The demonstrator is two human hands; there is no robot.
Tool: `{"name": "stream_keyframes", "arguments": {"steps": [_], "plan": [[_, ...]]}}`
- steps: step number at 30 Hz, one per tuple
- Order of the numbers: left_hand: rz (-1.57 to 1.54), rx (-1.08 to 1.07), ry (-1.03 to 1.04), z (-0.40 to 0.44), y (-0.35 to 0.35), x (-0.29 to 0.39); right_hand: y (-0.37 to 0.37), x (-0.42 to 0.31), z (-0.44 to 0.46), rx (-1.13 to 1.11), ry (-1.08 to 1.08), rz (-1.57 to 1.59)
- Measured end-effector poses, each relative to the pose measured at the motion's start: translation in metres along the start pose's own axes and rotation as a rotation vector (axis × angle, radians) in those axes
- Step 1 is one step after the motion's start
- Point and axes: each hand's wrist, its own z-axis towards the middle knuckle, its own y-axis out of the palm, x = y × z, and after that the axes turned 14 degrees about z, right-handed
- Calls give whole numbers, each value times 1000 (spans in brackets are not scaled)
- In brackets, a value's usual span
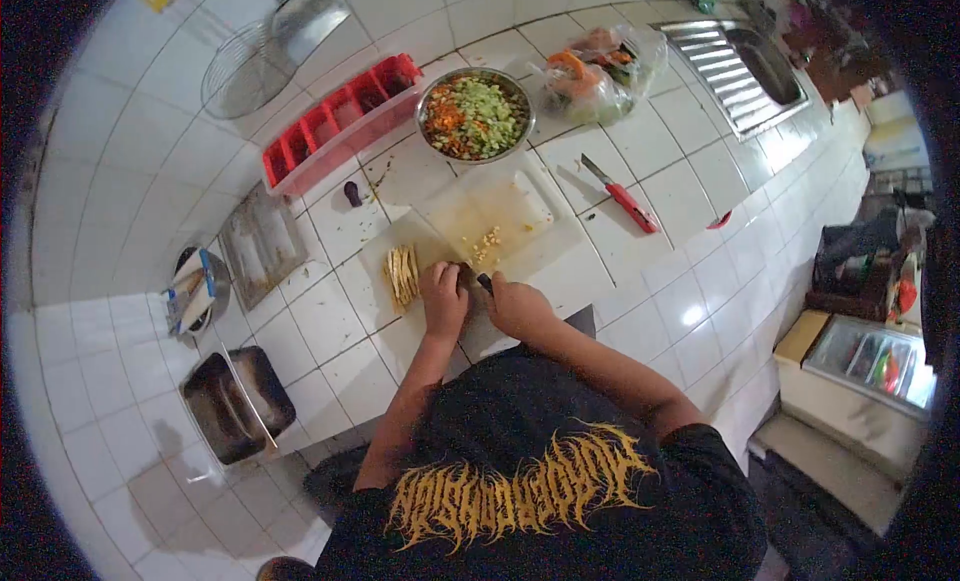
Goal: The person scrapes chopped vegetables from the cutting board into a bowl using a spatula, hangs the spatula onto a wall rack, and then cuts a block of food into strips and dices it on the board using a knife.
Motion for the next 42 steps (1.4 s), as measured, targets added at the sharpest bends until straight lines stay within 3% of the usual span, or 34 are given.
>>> {"name": "stream_keyframes", "arguments": {"steps": [1,6,11,17,19,20,22,26,28,35,40,42], "plan": [[7,87,10,-3,4,-1,0,3,4,-9,-17,1],[4,4,-53,0,0,0,-24,-23,-13,-73,61,49],[-5,55,-50,0,-1,4,-6,-3,1,1,-44,99],[60,-120,-113,0,-4,4,-20,-17,-12,-25,-14,74],[157,132,33,-8,13,-7,-12,-10,-4,-35,-21,93],[154,132,34,-11,16,-11,-8,-6,0,-45,-30,109],[238,7,-20,-10,14,-12,-11,-11,3,-53,-20,84],[231,-11,-79,-8,11,-6,-8,-10,-8,-38,-56,52],[381,-57,-91,-9,10,-4,-2,-2,-1,-34,-41,79],[357,-48,-80,16,7,26,-28,2,-6,24,18,71],[127,-44,123,39,15,44,-40,18,-11,126,91,6],[139,-36,80,42,5,49,-39,26,-6,135,65,-23]]}}
